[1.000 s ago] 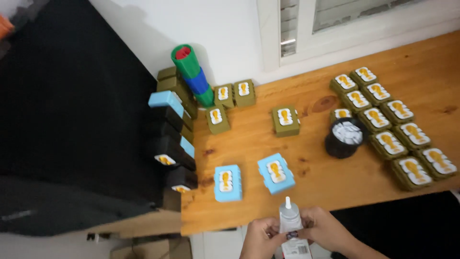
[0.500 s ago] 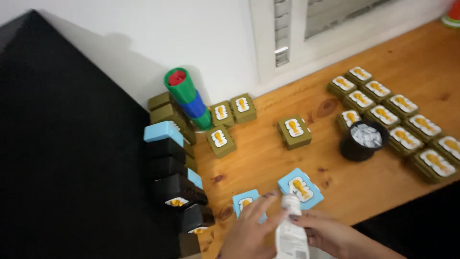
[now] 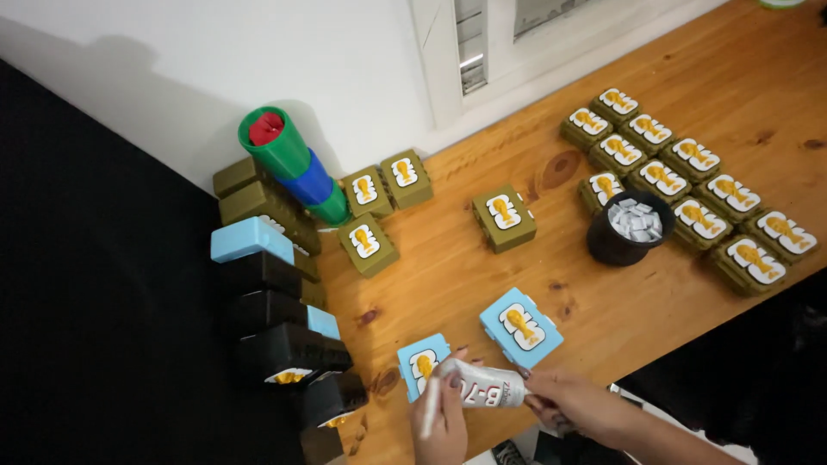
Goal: The person applies glue from a tube to the edges of a light blue box, then presses the lid onto the base. They repeat the process by inserting small white tabs into slots on the box edges to secure the assembly.
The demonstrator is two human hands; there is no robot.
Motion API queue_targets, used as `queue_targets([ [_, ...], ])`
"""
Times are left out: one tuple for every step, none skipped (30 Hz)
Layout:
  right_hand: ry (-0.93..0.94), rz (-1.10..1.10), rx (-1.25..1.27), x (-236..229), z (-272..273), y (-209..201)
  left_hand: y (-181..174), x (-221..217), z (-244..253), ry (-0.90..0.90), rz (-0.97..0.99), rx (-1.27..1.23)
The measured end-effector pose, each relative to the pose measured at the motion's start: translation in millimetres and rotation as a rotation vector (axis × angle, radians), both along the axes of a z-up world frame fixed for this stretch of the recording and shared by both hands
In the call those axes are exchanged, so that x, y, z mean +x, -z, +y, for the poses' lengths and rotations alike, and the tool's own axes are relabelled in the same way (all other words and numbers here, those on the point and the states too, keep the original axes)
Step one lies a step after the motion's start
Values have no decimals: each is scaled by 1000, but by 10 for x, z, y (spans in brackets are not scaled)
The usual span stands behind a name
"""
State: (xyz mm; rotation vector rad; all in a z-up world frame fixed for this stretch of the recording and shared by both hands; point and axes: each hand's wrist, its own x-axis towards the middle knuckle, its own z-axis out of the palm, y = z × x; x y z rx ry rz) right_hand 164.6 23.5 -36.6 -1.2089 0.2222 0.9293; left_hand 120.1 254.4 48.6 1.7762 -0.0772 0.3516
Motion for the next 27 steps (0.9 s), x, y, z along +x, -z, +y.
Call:
queue_targets([
  [-4,4,1,5,-30,-35,103,18,-10,-4,4,1],
  [6,38,77,16,-55,-70,206,33,-17,-15,121,-253],
  [15,73,153,25,-81,-101,312,46,-24,-31,236,-507],
  [11,81,154,15,-90,-124,402,52,-12,-38,243,-508],
  [6,93,150,7,-100,-142,497,60,-1,58,311,-594],
  [3,108,143,-18,-123,-163,598,53,-1,156,382,-685],
  [2,120,139,-59,-140,-124,532,54,-68,149,393,-690],
  [72,86,81,-72,-152,-85,464,85,-128,88,382,-585],
  [142,51,22,-82,-163,-49,393,119,-187,28,371,-479],
  [137,58,20,-78,-168,-53,425,147,-247,22,377,-482],
  [150,-21,-44,-72,-172,-56,459,176,-306,-50,441,-532],
  [163,-101,-107,-67,-178,-53,498,208,-365,-122,504,-581],
  [159,-94,-109,-40,-184,-153,554,209,-416,-127,509,-583],
  [69,-407,-376,-3,-194,-256,610,217,-471,-256,620,-718],
  [-26,-721,-640,35,-200,-356,668,224,-523,-388,729,-852],
  [-36,-714,-641,119,-247,-346,716,239,-544,-397,736,-856],
  [-143,-1143,-718,201,-290,-331,769,249,-562,-404,771,-988],
  [-255,-1570,-772,253,-329,-308,824,222,-578,-416,807,-1120],
  [-268,-1558,-763,253,-304,-341,795,182,-598,-432,817,-1123],
  [-265,-1238,-731,316,-264,-380,763,213,-603,-446,793,-1101],
  [-260,-920,-693,380,-223,-424,726,244,-607,-460,768,-1078],
  [-268,-917,-689,415,-208,-363,709,248,-621,-469,770,-1080],
  [-298,-650,-610,451,-192,-300,694,255,-635,-474,772,-1055],
  [-315,-382,-532,505,-173,-235,685,285,-644,-476,774,-1032],
  [-321,-379,-533,506,-152,-288,777,288,-644,-481,775,-1035],
  [-332,-455,-642,508,-122,-334,873,291,-634,-603,793,-1016],
  [-342,-531,-751,514,-93,-373,976,297,-626,-725,811,-995],
])
